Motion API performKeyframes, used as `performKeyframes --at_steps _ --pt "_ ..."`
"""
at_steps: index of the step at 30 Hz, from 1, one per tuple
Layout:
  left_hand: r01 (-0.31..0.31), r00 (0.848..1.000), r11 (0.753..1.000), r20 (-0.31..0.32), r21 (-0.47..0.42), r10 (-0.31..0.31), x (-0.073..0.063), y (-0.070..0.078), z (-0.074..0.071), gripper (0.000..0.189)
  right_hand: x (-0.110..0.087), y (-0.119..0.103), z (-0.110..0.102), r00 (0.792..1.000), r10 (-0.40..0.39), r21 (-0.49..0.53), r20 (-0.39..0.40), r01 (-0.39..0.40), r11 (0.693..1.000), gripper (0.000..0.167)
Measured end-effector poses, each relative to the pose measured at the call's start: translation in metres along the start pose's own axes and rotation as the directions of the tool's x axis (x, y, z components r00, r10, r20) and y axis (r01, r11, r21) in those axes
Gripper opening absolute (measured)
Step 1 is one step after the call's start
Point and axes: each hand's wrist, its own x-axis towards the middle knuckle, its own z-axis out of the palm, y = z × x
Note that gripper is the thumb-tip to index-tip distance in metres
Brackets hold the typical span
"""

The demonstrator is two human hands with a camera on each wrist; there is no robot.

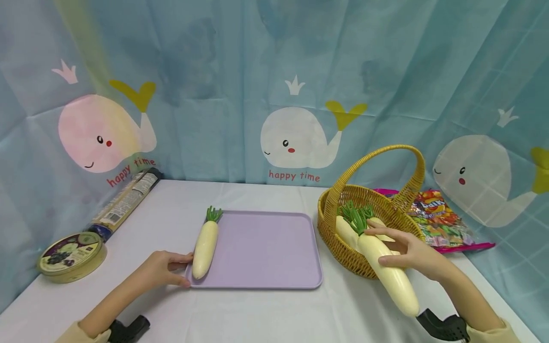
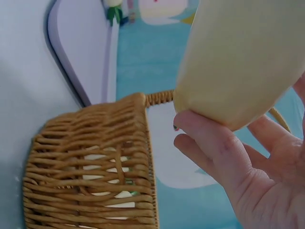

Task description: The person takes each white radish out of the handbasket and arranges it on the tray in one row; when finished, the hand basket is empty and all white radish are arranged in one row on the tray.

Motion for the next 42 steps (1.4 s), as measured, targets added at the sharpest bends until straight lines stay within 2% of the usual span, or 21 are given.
performKeyframes --at_steps 6,13,17,20,22,27,31,34,37,42 --pt "0.005 1.0 1.0 -0.001 -0.005 -0.005 0.0 0.001 0.0 0.071 -0.004 -0.001 0.008 0.996 -0.079 -0.009 0.038 0.08 0.997 0.048" --pt "0.01 1.0 1.0 0.003 0.027 -0.01 0.0 0.0 0.0 0.069 -0.008 -0.009 0.021 0.978 -0.181 -0.012 0.104 0.184 0.983 0.052" --pt "0.008 1.0 1.0 0.005 0.016 -0.008 -0.001 0.001 0.0 0.069 -0.005 -0.016 0.032 0.951 -0.258 0.056 0.17 0.252 0.966 0.054" --pt "-0.005 1.0 1.0 0.009 0.011 0.005 -0.001 0.002 0.0 0.069 -0.001 -0.022 0.039 0.927 -0.313 0.056 0.209 0.308 0.95 0.056" --pt "-0.005 1.0 1.0 0.009 0.008 0.005 -0.001 0.002 0.0 0.069 0.005 -0.025 0.042 0.92 -0.326 0.034 0.217 0.326 0.945 0.057" --pt "-0.002 1.0 1.0 0.012 -0.009 0.002 -0.001 0.002 0.001 0.069 0.02 -0.027 0.051 0.94 -0.275 0.035 0.204 0.274 0.961 0.053" --pt "-0.024 1.0 1.0 0.01 0.018 0.024 -0.001 0.001 0.0 0.068 0.034 -0.027 0.057 0.952 -0.242 0.034 0.19 0.24 0.97 0.05" --pt "-0.008 1.0 0.999 -0.001 0.034 0.008 -0.001 0.001 0.0 0.068 0.045 -0.027 0.063 0.959 -0.21 0.064 0.189 0.201 0.977 0.049" --pt "0.001 1.0 0.999 -0.002 0.035 -0.001 -0.001 0.002 0.001 0.067 0.057 -0.026 0.069 0.971 -0.158 0.076 0.18 0.147 0.986 0.048" --pt "-0.005 1.0 1.0 0.007 0.022 0.004 -0.001 0.002 0.0 0.068 0.077 -0.019 0.077 0.989 -0.058 0.028 0.135 0.055 0.998 0.049"
